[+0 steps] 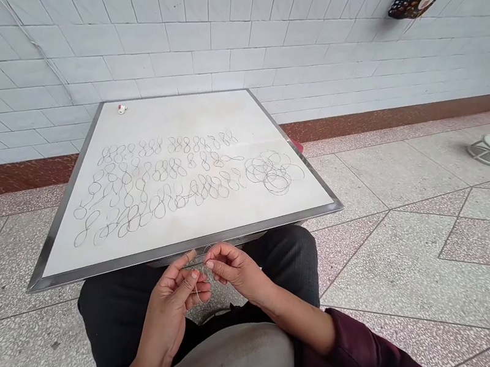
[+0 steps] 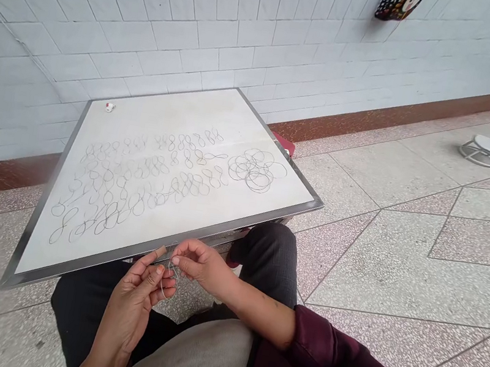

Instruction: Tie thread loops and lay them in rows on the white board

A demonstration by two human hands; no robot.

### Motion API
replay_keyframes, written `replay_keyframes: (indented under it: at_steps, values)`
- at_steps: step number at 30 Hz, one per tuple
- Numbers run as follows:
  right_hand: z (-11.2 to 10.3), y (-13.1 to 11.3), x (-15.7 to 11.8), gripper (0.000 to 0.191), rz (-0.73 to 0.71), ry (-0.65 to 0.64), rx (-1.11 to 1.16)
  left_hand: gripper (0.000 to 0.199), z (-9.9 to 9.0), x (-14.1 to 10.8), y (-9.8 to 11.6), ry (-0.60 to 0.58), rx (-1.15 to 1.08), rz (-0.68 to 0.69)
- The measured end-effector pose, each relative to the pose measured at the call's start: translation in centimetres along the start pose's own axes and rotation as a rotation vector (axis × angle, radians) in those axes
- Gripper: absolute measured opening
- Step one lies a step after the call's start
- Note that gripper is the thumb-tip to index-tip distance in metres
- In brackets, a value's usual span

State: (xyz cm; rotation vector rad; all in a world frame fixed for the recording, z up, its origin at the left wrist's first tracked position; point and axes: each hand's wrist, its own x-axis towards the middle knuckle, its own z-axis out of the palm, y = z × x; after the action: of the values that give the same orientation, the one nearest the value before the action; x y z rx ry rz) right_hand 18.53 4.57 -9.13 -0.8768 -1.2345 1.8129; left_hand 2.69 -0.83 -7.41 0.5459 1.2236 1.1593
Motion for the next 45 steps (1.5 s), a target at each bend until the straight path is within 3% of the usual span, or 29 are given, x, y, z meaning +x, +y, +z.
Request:
replay_keyframes:
  at_steps: [10,17,26,40,45]
  values:
    - [-0.1,0.9,0.2,0.029,-0.06,-0.029,-0.022,0.06,0.3,-0.4,0.2,0.033,0.133,0.118]
    - [-0.2,1.3,0.4,0.023,-0.217,-0.01,-0.015,0.064,0.7,-0.5,0.6,0.056,0.19,0.111]
    - [-0.1,2.3,1.0,0.031,-0.155,-0.039,0.136,0.066,0.4,0.0,0.1,0.011,0.257,0.107]
    - [-0.9,2.0,1.2,0.034,-0.03,-0.24,0.074,0.076,0.6,0.0,1.3,-0.039,0.245,-0.027]
    - [-1.1,2.1,1.3,0.034,-0.026,-0.243,0.063,0.076,0.8,0.2,0.9,-0.054,0.232,-0.011]
